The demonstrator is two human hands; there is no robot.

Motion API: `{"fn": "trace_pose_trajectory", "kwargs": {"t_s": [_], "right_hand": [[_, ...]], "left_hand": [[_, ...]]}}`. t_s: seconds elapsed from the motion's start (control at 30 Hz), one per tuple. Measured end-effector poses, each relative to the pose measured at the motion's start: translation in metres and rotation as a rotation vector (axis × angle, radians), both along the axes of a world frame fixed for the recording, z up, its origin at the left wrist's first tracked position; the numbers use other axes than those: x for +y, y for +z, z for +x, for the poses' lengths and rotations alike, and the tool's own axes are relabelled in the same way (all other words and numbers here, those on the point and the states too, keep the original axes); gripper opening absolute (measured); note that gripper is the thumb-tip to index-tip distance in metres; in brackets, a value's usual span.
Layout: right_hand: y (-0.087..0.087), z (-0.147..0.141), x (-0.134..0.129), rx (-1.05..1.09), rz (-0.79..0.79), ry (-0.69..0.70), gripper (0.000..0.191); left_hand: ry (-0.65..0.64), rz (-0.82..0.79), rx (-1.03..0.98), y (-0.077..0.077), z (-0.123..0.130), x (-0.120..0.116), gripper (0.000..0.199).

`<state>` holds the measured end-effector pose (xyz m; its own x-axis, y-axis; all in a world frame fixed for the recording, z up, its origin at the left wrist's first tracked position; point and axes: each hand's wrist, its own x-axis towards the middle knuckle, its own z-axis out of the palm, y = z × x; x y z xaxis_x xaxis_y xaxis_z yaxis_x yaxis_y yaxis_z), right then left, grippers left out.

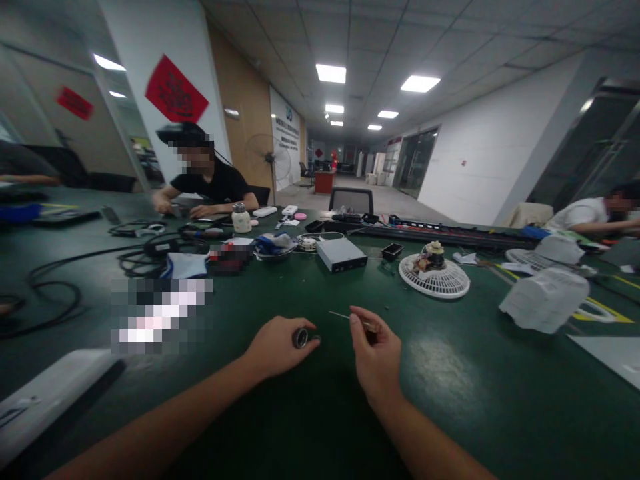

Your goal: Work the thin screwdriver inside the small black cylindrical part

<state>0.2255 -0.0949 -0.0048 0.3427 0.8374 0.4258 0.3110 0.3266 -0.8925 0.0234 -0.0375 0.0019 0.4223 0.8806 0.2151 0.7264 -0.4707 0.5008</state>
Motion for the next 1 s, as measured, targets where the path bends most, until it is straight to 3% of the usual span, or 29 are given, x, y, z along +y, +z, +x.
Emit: {"fn": "trace_pose_trajectory", "kwargs": {"t_s": [0.13, 0.27, 0.43, 0.83, 1.0], "right_hand": [[-0.004, -0.001, 0.004, 0.039, -0.032, 0.118, 0.041], [-0.006, -0.002, 0.008, -0.085, -0.033, 0.299, 0.006], [-0.008, -0.006, 0.009, -0.206, -0.057, 0.481, 0.021], [-0.011, -0.01, 0.009, -0.219, -0.011, 0.446, 0.027], [-0.007, -0.01, -0.001, -0.256, -0.008, 0.431, 0.025]], "left_hand": [[-0.043, 0.002, 0.079, -0.002, 0.004, 0.0, 0.028], [-0.054, 0.006, 0.075, -0.001, 0.002, -0.001, 0.025], [-0.124, -0.055, -0.029, 0.0, -0.002, -0.008, 0.026], [-0.283, -0.212, -0.207, 0.009, -0.016, -0.009, 0.033], [-0.188, -0.004, -0.038, 0.003, -0.025, -0.002, 0.024]]}}
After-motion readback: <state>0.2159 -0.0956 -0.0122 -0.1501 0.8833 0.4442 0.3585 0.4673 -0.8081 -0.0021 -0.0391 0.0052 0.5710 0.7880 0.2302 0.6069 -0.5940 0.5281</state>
